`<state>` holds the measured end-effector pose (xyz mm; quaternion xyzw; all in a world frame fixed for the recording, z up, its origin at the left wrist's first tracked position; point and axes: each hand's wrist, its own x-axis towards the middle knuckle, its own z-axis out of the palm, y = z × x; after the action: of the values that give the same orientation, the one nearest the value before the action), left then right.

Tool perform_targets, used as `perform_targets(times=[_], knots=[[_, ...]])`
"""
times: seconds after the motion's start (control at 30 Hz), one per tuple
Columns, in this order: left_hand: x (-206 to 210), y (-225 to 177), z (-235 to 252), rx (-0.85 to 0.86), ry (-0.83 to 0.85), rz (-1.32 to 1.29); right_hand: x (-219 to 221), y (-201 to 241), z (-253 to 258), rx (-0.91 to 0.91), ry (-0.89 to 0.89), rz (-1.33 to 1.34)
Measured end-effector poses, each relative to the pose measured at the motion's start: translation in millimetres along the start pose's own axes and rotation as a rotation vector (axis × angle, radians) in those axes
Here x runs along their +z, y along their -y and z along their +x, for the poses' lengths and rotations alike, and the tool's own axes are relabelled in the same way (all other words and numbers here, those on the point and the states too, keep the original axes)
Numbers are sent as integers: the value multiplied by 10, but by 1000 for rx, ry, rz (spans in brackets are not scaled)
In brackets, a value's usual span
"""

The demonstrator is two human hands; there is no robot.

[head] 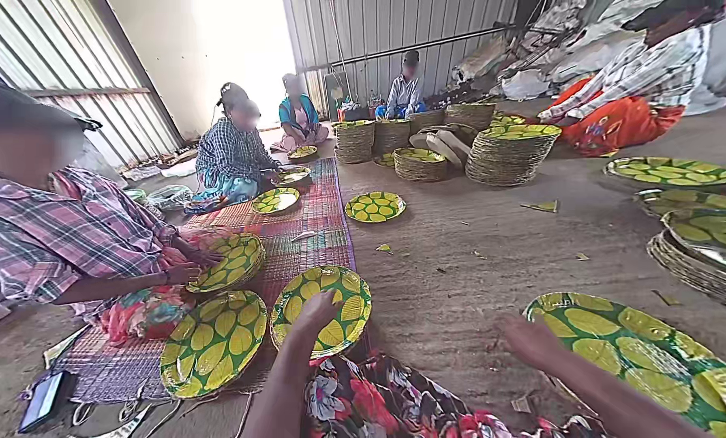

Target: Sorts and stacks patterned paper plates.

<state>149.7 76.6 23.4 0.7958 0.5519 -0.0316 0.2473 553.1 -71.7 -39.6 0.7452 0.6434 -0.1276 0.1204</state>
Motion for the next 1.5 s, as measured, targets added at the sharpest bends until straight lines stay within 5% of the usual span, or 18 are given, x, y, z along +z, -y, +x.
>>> perform_targets(times=[0.13, 0.23, 0.43, 0.67, 0.83, 0.9, 0.97, 1.07, 1.17, 1.3, 1.4, 1.5], knots=[[122, -983, 118, 226, 19, -45, 128, -687, -204, 330, 131, 78], [599, -1399, 276, 318, 146, -81, 527, -821, -193, 449, 157, 215], [1747, -1271, 590, 262, 371, -4, 681, -581, -57, 458, 254, 197], [1869, -1343, 673, 220, 382, 118, 670, -600, -12, 488, 57, 227], [1900, -1402, 629, 472, 16, 20, 524, -523, -119, 340, -371, 222], [1880, -1465, 591, 596, -313, -9, 539, -401, -175, 87, -502, 173], [1870, -1502, 577, 662, -500, -6, 668, -296, -158, -200, -446, 154], [1961, -1435, 572, 497, -66, 93, 880, -285, 10, -329, -89, 63], [2257, -1248, 594, 317, 360, 209, 780, -321, -87, 16, 2, 86], [2288, -1240, 592, 293, 399, 246, 767, -549, -51, 567, 14, 284], [2284, -1236, 611, 307, 393, 257, 723, -530, -82, 628, 180, 259], [2297, -1205, 627, 315, 392, 268, 688, -502, -86, 624, 101, 241]])
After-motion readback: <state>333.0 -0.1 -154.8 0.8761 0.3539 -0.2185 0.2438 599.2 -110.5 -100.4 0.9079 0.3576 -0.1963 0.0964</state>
